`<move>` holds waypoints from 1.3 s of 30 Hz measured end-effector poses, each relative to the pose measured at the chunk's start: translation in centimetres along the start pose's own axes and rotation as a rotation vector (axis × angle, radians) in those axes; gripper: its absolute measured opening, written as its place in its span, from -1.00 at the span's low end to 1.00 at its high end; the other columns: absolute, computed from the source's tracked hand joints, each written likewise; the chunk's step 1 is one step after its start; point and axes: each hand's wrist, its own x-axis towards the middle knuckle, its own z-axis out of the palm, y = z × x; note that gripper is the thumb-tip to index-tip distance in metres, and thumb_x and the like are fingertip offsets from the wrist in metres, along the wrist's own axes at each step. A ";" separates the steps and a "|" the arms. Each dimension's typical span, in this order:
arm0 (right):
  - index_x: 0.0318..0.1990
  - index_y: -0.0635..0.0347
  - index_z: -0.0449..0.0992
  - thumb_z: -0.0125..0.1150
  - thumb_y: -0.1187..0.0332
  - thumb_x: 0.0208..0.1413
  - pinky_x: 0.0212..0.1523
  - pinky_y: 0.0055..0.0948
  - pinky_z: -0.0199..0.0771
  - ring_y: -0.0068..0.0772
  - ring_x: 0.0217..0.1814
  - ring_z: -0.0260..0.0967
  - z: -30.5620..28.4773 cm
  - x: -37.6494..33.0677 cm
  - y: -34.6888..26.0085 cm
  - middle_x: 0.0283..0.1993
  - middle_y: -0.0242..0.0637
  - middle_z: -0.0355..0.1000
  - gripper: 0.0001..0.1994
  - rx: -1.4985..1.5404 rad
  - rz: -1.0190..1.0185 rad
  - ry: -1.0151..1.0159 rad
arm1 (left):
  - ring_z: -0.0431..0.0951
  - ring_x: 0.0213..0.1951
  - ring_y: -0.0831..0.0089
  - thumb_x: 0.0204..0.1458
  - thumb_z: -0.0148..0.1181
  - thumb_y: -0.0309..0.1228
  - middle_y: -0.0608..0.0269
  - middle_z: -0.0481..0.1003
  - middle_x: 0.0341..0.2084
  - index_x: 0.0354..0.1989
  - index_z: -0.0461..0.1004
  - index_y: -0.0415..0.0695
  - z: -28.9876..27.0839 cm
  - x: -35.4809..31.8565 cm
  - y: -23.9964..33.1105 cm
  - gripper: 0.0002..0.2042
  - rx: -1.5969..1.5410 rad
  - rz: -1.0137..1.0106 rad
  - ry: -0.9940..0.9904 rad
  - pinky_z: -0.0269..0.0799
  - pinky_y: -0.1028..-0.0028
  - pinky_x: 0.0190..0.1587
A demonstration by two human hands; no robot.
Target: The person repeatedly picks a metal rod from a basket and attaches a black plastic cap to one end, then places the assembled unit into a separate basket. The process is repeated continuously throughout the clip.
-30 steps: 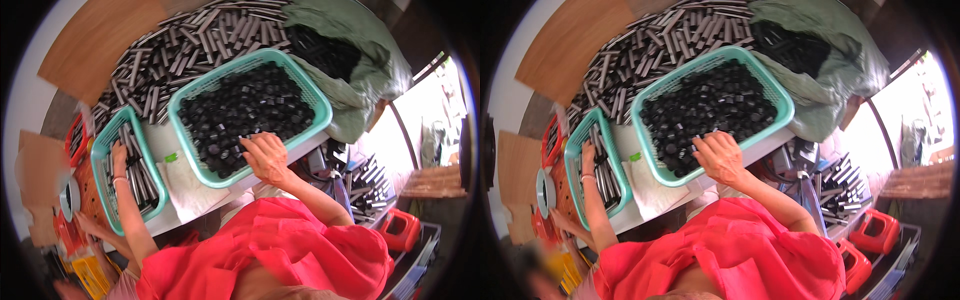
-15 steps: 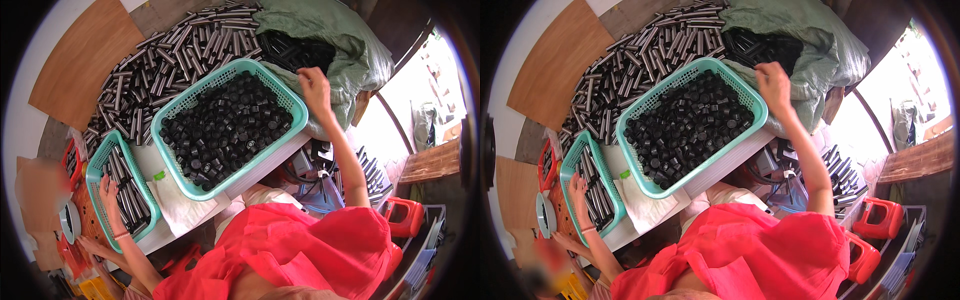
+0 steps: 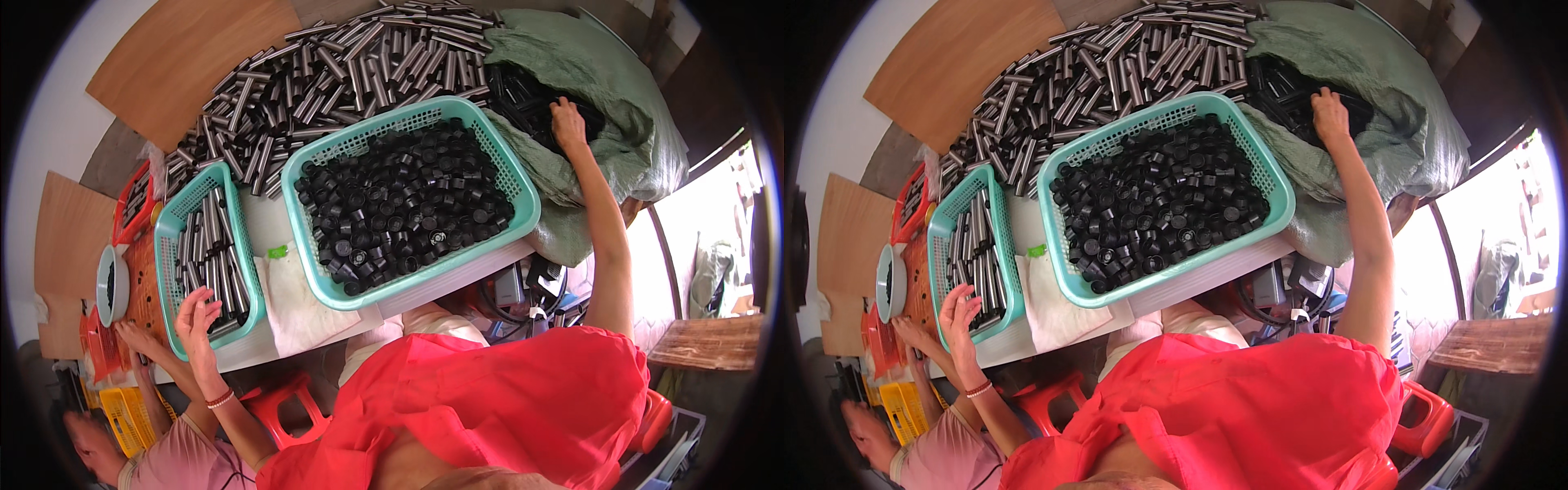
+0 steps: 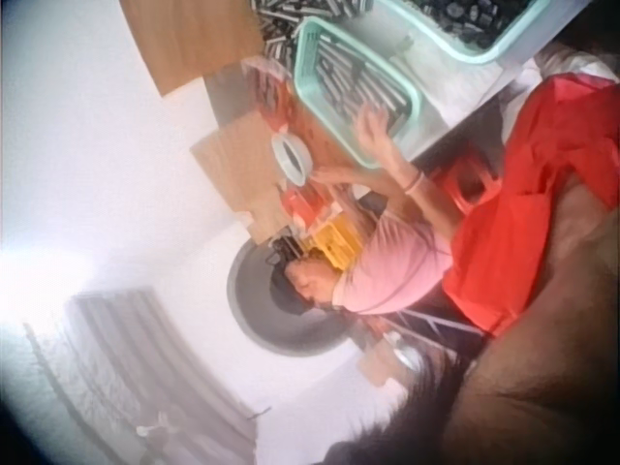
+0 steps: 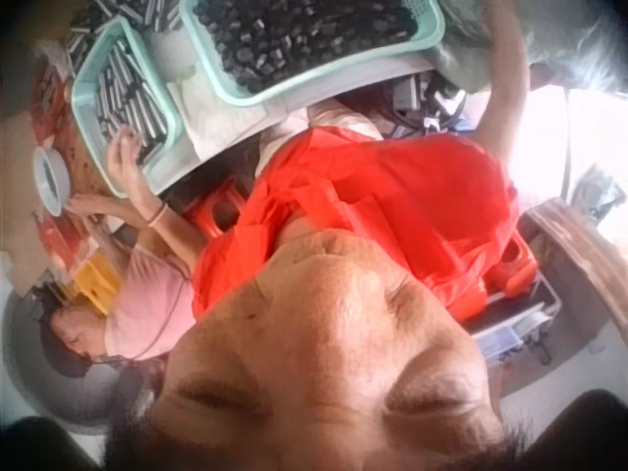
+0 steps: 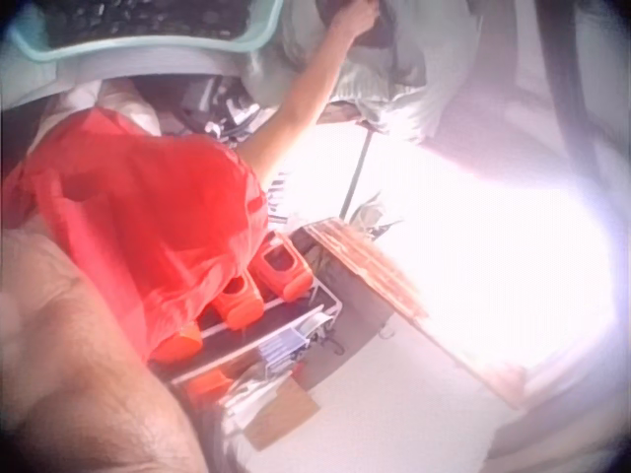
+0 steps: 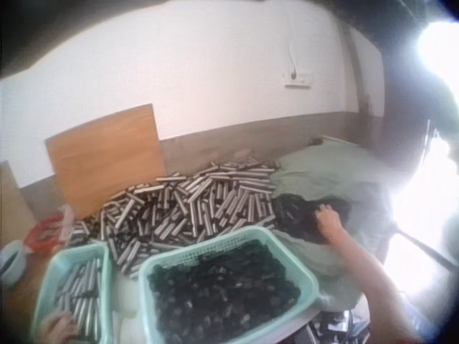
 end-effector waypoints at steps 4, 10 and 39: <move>-0.28 0.16 0.53 0.14 0.42 -0.03 -0.16 -0.16 0.47 -0.05 -0.20 0.41 -7.9 0.2 -0.6 -0.24 -0.04 0.39 -0.86 0.261 0.069 0.256 | 0.55 -0.27 0.43 0.16 0.04 -0.34 0.13 0.50 -0.21 -0.06 0.44 -0.27 0.8 0.1 0.1 -0.72 -0.010 0.015 0.001 0.47 0.50 -0.19; -0.12 0.19 0.56 0.22 0.34 0.05 -0.20 -0.53 0.50 -0.51 -0.22 0.43 -16.3 -1.0 -1.8 -0.21 -0.27 0.50 -0.75 1.346 0.268 0.194 | 0.54 -0.30 0.46 0.17 0.02 -0.37 0.13 0.51 -0.25 -0.09 0.45 -0.27 4.8 0.9 0.7 -0.75 -0.094 0.083 -0.058 0.47 0.51 -0.18; 0.19 0.05 0.31 -0.14 0.21 0.12 0.13 0.48 -0.14 0.33 0.36 -0.15 -2.5 -5.3 13.4 0.30 -0.07 0.13 -0.54 -0.652 0.560 -0.504 | 0.31 -0.63 0.58 0.01 0.10 -0.55 0.27 0.46 -0.47 -0.14 0.48 -0.23 23.2 -5.8 -0.2 -0.78 0.350 0.605 -0.064 0.06 0.62 -0.69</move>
